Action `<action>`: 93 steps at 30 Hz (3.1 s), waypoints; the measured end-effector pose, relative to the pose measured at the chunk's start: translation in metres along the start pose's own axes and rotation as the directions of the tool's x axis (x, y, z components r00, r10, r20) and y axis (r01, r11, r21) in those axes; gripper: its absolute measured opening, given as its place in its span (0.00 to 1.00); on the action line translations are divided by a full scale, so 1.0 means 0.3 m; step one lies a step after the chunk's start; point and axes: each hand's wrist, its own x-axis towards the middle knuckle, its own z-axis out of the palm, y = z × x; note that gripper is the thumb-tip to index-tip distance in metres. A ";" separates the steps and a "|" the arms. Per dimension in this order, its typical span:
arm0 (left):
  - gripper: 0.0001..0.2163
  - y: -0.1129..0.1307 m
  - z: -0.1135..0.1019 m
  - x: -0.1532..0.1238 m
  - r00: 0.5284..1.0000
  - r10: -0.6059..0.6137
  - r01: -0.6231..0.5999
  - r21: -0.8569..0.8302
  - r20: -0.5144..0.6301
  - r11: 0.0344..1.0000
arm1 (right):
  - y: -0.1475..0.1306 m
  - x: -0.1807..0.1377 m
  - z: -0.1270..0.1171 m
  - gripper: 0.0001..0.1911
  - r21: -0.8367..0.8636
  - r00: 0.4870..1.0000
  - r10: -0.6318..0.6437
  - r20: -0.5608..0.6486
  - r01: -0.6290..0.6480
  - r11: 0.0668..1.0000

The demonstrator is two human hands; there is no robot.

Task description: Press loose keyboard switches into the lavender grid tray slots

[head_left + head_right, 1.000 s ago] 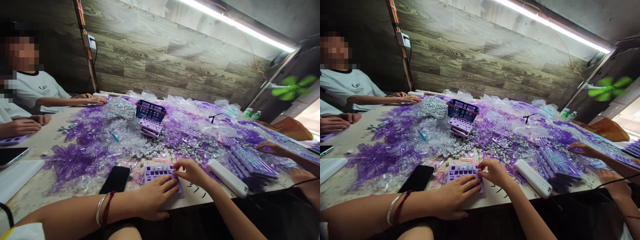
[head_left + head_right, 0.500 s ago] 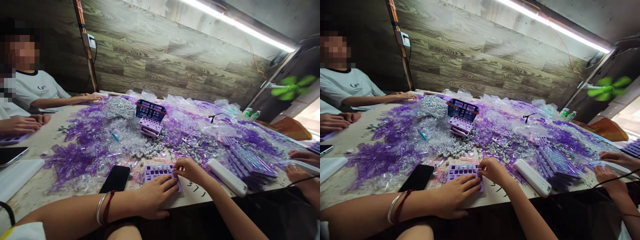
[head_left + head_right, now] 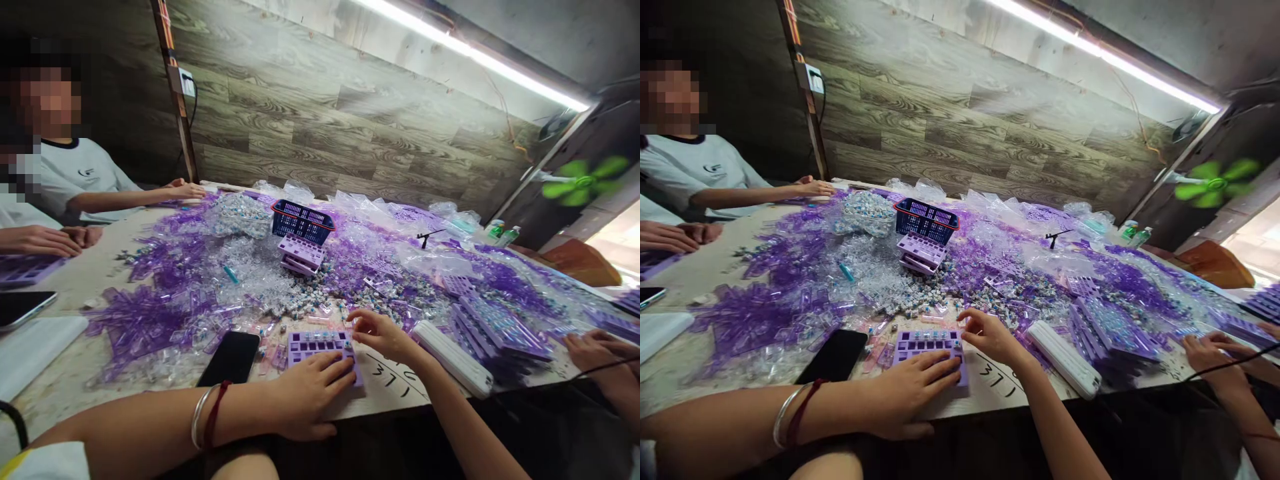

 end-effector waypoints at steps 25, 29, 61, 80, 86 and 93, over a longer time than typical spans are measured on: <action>0.38 0.000 0.006 0.002 1.000 -0.011 0.012 0.024 -0.011 1.000 | 0.023 -0.012 0.047 0.04 -0.094 0.998 0.033 -0.048 -0.038 0.995; 0.38 -0.002 0.012 0.000 1.000 -0.001 0.001 0.021 -0.010 1.000 | 0.055 -0.017 0.060 0.05 -0.019 0.998 0.022 -0.065 -0.024 1.000; 0.38 0.002 -0.004 0.000 1.000 -0.006 0.006 -0.017 0.017 1.000 | 0.011 -0.029 0.036 0.11 -0.205 0.980 -0.189 -0.056 0.174 0.963; 0.38 0.003 -0.005 0.002 1.000 -0.009 0.010 -0.033 0.011 0.999 | 0.004 -0.019 0.047 0.09 -0.241 0.985 -0.173 -0.022 0.162 0.957; 0.38 0.003 -0.004 0.004 1.000 -0.014 0.014 -0.032 0.010 0.999 | -0.008 -0.012 0.047 0.11 -0.295 0.994 -0.105 0.004 0.102 0.950; 0.38 0.001 0.005 0.006 1.000 -0.016 0.016 -0.039 0.010 0.999 | -0.019 -0.026 0.034 0.10 -0.196 0.998 -0.070 -0.004 0.068 0.978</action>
